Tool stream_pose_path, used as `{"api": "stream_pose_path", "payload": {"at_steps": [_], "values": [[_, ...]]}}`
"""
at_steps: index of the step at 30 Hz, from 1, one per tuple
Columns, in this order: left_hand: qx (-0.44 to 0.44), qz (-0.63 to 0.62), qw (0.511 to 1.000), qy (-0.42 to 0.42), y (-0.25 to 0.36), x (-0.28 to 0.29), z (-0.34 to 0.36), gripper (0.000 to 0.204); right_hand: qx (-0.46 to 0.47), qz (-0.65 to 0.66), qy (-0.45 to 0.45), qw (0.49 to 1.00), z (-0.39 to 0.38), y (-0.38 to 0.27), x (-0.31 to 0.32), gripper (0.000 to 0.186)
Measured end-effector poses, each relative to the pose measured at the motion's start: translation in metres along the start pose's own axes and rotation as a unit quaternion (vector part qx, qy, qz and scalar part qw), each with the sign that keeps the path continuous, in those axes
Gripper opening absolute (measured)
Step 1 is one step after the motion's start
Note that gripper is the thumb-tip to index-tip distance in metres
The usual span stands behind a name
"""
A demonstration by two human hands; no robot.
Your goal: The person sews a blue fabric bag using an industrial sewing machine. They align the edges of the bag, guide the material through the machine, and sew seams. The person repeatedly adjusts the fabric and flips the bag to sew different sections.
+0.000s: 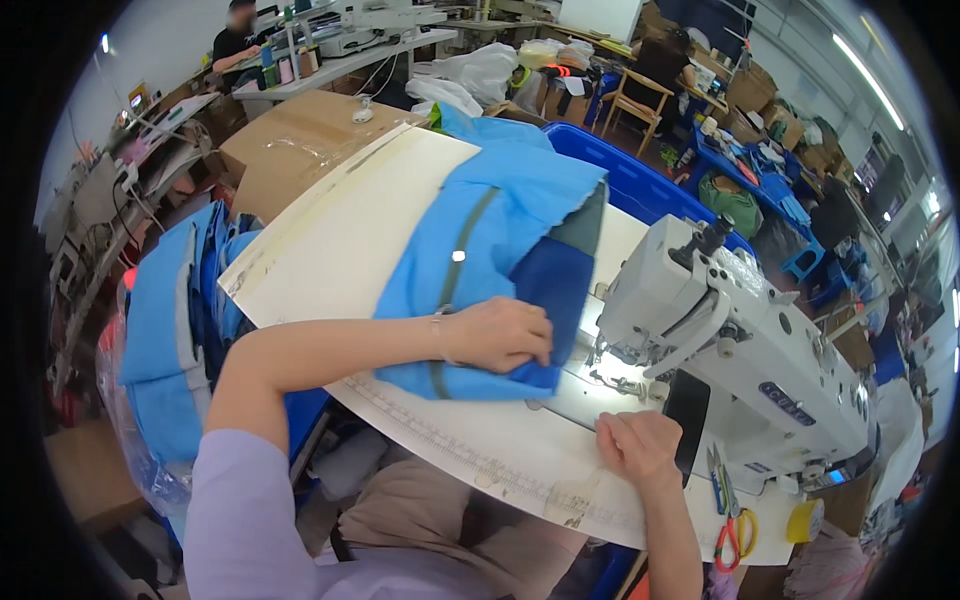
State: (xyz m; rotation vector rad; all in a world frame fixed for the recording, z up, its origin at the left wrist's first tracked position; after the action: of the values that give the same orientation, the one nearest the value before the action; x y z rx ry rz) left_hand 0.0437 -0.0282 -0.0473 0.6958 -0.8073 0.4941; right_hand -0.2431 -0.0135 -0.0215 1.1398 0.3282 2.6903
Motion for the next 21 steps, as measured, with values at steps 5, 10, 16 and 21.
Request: {"api": "stream_pose_path", "payload": {"at_steps": [5,10,16,21], "values": [[-0.012,-0.042,0.998,-0.04,0.039,0.047,-0.07,0.018,-0.012,-0.014,0.024,1.0,-0.005,0.003,0.001,0.02],[-0.003,-0.036,0.999,-0.03,0.056,0.057,-0.093,0.021,-0.113,0.039,0.095,0.988,0.023,-0.028,0.016,0.017],[-0.002,-0.019,0.999,-0.046,0.057,0.061,-0.09,0.021,-0.095,0.124,0.141,0.978,0.095,-0.095,0.074,0.02],[0.021,-0.008,0.998,-0.062,0.06,0.064,-0.089,0.022,-0.05,0.259,0.214,0.941,0.144,-0.144,0.166,0.015]]}}
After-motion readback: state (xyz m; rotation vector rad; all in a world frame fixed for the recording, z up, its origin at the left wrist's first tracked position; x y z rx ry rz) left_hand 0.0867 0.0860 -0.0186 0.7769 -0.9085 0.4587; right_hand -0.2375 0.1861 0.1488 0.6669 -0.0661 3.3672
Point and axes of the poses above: each hand's wrist, its own z-axis towards the middle knuckle, its own x-axis out of the back of the hand, y = z × x, the point moved 2 cm from there along z, towards the middle knuckle, and after that the axes turned 14 degrees about x, right-handed, at the moved point
